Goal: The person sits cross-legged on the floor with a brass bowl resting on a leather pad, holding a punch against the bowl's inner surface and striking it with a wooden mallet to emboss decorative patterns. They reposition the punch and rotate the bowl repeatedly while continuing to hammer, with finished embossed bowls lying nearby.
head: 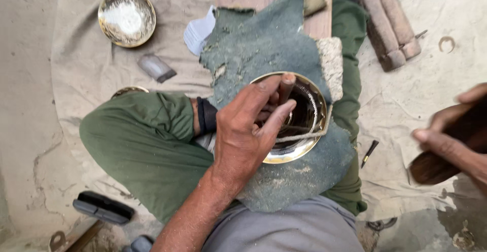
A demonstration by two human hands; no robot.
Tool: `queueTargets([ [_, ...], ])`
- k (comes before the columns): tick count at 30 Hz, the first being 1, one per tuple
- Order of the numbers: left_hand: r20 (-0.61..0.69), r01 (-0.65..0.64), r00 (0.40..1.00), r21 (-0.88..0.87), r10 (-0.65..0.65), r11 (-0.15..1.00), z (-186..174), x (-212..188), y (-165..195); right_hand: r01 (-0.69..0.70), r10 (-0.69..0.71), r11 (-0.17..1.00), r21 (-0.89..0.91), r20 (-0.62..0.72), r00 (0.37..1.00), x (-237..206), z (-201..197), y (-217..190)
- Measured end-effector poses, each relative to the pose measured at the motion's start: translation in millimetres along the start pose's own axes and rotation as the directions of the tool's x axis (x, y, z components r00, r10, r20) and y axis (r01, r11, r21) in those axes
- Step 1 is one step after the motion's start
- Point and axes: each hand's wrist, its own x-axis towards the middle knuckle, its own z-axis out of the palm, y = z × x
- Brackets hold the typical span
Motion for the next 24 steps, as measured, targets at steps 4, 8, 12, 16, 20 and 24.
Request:
queueTargets([
  [4,0.054,-0.055,0.997,0.010,0.055,0.998,6.3,5.2,-10.1,0.122,-0.069,0.887,0.445,-0.134,0.989,-15.9,-6.3,-42.1],
  [8,0.071,-0.050,0.996,0.020,0.048,0.999,12.8,5.8,-16.2,0.327,-0.284,0.661,0.676,-0.178,0.942,-28.4,-4.0,-62.9],
  [12,0.071,-0.124,0.990,0.092,0.118,0.988,15.3,5.7,-15.0,0.201,-0.209,0.896,0.395,-0.024,0.978,-20.7,1.0,-72.4],
  [16,0.086,-0.122,0.990,0.179,0.108,0.976,15.6,6.7,-13.9,0.214,-0.211,0.977,0.007,-0.139,0.968,-14.4,-5.7,-86.8],
  [20,0.086,-0.165,0.985,0.154,0.153,0.974,14.7,6.5,-17.1,0.283,-0.339,0.929,-0.238,-0.242,0.909,-19.9,-21.2,-121.7],
  [24,0.063,-0.166,0.986,0.200,0.156,0.966,14.5,4.6,-19.5,0.311,-0.400,0.875,-0.370,-0.193,0.896,-23.8,-33.5,-160.0],
])
